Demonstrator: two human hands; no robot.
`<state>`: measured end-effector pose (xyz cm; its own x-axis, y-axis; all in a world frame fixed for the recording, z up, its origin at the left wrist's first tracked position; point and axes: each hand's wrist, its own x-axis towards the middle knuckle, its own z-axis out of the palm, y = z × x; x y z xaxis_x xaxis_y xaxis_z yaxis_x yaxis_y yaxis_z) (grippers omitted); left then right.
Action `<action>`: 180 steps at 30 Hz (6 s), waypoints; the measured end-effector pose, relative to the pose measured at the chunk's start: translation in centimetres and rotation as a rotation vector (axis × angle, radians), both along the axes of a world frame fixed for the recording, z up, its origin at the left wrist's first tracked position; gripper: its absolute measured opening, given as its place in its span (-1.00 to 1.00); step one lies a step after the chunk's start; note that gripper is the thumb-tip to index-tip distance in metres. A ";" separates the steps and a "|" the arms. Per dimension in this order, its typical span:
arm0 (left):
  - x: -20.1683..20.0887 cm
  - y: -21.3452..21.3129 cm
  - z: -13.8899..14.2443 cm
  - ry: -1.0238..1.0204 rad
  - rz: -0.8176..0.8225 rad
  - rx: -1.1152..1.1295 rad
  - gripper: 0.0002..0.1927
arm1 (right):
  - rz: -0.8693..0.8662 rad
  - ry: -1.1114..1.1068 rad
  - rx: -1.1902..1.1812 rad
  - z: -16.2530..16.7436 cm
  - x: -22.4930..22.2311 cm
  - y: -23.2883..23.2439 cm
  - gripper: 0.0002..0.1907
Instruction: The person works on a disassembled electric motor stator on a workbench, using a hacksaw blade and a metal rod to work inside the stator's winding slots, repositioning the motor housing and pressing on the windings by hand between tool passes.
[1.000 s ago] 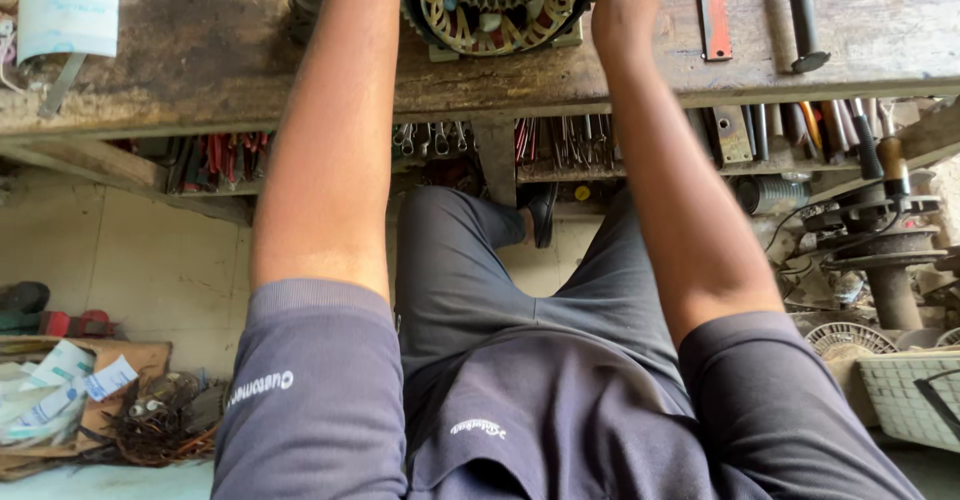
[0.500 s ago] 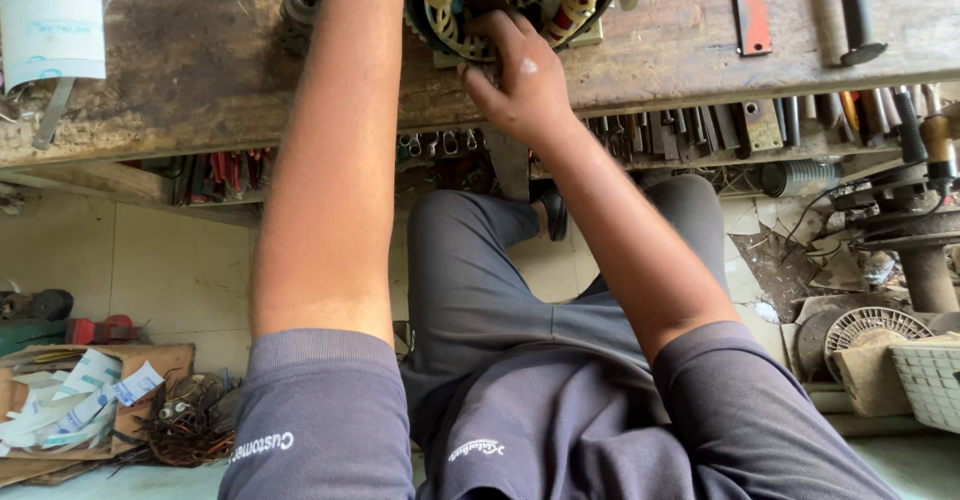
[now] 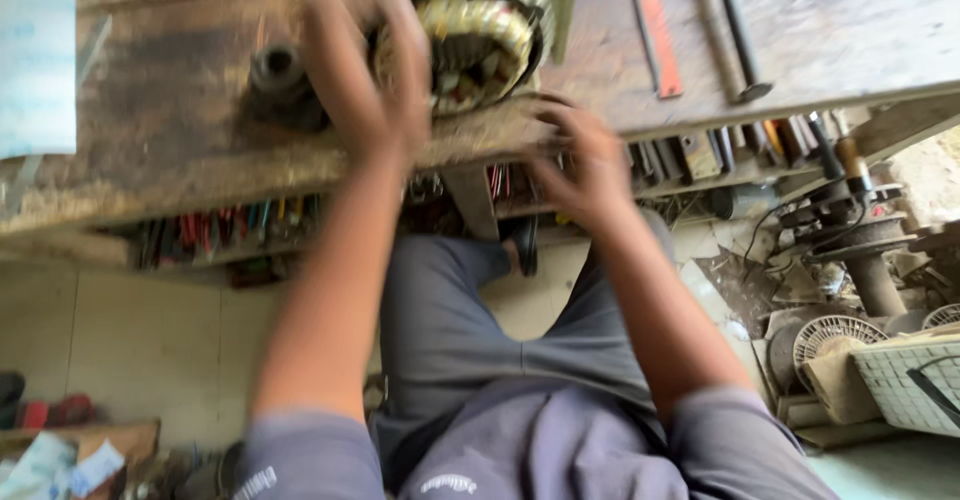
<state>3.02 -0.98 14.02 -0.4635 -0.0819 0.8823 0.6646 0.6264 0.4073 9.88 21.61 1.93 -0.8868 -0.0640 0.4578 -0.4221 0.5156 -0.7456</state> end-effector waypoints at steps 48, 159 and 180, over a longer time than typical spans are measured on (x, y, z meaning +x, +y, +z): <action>17.8 1.6 -15.9 -1.214 -0.519 -0.061 -0.63 | -0.031 -0.461 -0.728 -7.1 18.8 10.8 -0.44; 12.0 3.6 -15.8 -1.017 -0.563 1.037 -0.69 | 0.227 -0.524 -0.652 -2.0 9.2 -1.1 -0.29; 12.2 3.2 -13.2 -1.107 -0.601 1.123 -0.65 | 0.191 -0.529 -0.525 -0.5 10.2 -1.4 -0.29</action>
